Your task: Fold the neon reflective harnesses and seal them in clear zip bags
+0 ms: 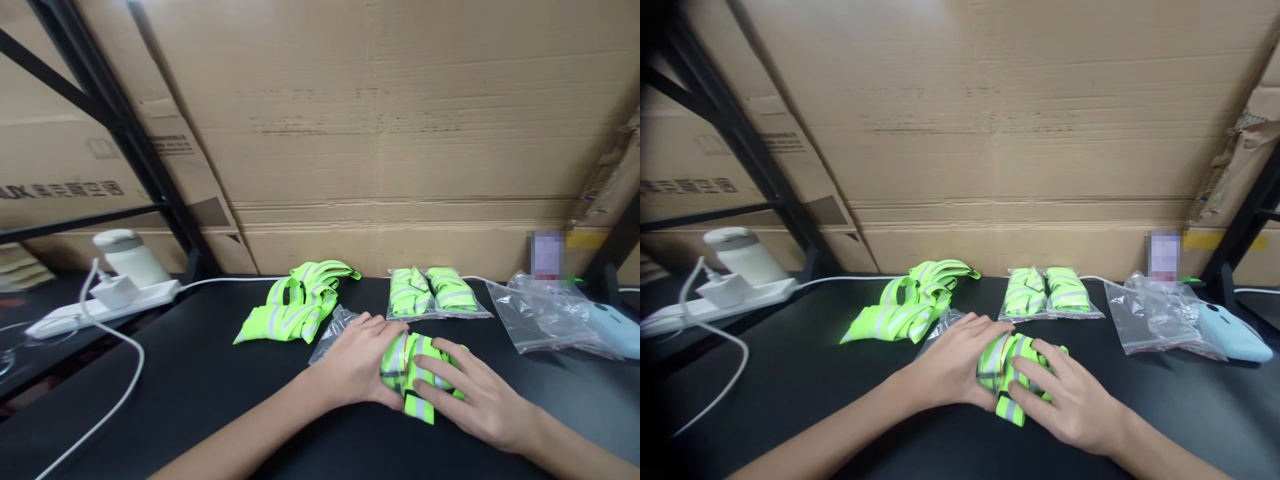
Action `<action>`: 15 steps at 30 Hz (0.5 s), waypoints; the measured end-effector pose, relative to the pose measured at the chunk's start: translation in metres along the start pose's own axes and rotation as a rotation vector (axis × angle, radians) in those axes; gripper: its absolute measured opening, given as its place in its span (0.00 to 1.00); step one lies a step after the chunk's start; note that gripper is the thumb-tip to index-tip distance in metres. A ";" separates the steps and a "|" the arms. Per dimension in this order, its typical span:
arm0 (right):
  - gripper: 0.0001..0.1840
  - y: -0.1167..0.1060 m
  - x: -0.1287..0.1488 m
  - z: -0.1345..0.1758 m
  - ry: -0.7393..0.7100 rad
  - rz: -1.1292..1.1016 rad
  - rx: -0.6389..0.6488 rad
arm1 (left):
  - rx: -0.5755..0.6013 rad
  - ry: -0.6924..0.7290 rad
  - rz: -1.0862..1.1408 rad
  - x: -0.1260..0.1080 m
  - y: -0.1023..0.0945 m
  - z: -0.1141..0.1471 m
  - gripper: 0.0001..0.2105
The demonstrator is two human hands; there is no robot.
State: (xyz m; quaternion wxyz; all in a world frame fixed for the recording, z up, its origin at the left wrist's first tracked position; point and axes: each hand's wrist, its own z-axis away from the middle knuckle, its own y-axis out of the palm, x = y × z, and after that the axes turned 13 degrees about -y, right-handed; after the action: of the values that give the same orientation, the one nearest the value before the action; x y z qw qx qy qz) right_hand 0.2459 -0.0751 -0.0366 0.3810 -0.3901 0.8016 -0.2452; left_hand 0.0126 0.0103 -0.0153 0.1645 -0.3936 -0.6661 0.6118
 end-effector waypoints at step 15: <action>0.23 0.008 -0.008 0.008 0.135 -0.242 0.035 | 0.149 -0.063 0.241 0.018 -0.007 -0.013 0.36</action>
State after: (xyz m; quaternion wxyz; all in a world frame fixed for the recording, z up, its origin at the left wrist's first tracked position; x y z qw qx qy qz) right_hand 0.2521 -0.0647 -0.0437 0.3005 -0.4598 0.7682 -0.3289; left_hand 0.0083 0.0328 -0.0110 0.0977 -0.4382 -0.5714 0.6870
